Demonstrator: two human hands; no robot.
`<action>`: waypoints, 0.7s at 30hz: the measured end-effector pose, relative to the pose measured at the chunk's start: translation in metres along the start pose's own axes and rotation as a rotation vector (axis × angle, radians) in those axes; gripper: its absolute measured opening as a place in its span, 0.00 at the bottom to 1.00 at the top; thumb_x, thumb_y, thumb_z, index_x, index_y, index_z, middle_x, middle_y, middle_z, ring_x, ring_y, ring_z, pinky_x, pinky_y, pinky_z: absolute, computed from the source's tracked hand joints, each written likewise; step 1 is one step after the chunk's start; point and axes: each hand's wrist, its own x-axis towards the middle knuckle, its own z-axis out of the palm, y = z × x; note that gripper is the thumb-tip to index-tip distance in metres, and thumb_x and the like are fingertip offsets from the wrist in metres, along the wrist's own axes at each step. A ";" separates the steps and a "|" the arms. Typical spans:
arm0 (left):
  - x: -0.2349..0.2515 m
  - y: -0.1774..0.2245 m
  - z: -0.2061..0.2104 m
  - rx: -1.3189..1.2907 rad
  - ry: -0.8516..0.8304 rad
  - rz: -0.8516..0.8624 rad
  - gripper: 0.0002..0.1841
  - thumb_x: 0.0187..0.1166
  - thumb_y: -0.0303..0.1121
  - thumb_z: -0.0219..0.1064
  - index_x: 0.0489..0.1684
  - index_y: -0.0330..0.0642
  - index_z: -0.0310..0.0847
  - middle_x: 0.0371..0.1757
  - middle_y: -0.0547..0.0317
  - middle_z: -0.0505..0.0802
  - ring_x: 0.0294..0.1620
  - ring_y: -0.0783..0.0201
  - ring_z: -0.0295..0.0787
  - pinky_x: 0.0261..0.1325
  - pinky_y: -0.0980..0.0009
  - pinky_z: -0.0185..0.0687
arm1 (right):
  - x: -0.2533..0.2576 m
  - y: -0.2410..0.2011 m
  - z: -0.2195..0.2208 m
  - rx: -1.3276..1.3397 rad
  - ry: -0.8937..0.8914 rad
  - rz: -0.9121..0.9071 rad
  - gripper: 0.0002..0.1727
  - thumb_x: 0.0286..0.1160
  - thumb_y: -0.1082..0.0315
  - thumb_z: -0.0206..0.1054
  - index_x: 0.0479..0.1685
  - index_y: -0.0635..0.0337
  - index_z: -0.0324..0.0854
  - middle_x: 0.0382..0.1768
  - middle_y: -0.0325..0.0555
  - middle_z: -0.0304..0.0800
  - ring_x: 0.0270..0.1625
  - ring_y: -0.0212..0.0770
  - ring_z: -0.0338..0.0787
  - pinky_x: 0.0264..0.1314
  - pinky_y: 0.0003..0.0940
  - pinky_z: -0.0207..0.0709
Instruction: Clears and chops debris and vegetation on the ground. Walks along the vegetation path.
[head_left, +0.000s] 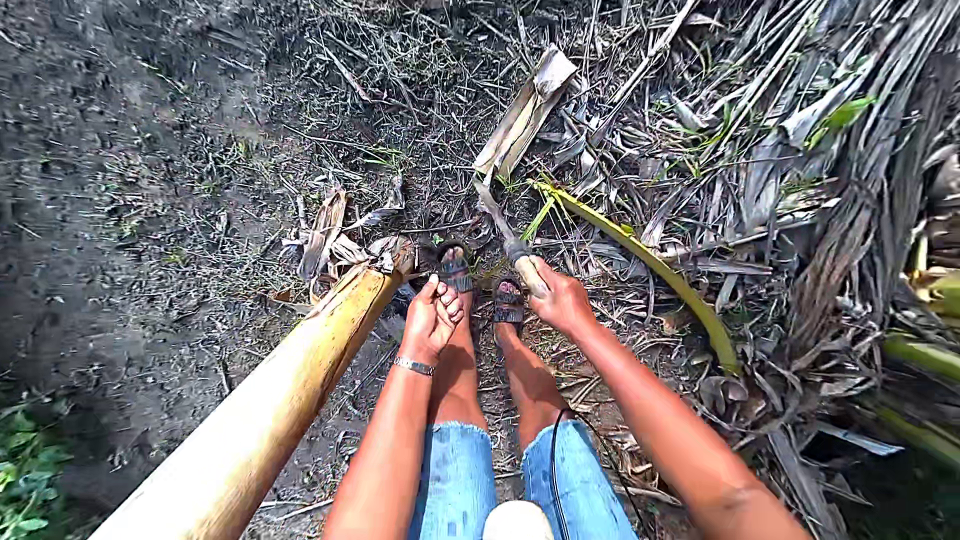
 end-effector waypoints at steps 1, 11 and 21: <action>0.003 0.004 0.010 0.018 -0.026 0.013 0.24 0.96 0.47 0.39 0.25 0.49 0.67 0.14 0.67 0.73 0.11 0.71 0.68 0.16 0.78 0.66 | 0.025 -0.009 -0.009 -0.110 0.005 -0.024 0.42 0.70 0.63 0.73 0.91 0.48 0.66 0.57 0.66 0.92 0.56 0.69 0.92 0.57 0.72 0.80; 0.052 0.044 0.040 0.054 0.002 -0.099 0.22 0.96 0.45 0.43 0.27 0.47 0.66 0.15 0.65 0.72 0.10 0.70 0.65 0.14 0.78 0.63 | 0.105 0.016 -0.107 -0.296 0.043 0.358 0.37 0.66 0.67 0.73 0.83 0.44 0.76 0.54 0.72 0.91 0.58 0.78 0.88 0.52 0.82 0.75; 0.075 0.118 0.067 0.133 -0.004 -0.077 0.16 0.94 0.31 0.43 0.39 0.38 0.75 0.26 0.56 0.83 0.22 0.64 0.80 0.27 0.73 0.78 | -0.060 -0.045 -0.212 -0.087 0.237 0.144 0.37 0.58 0.65 0.76 0.78 0.54 0.82 0.65 0.52 0.93 0.63 0.50 0.94 0.68 0.58 0.84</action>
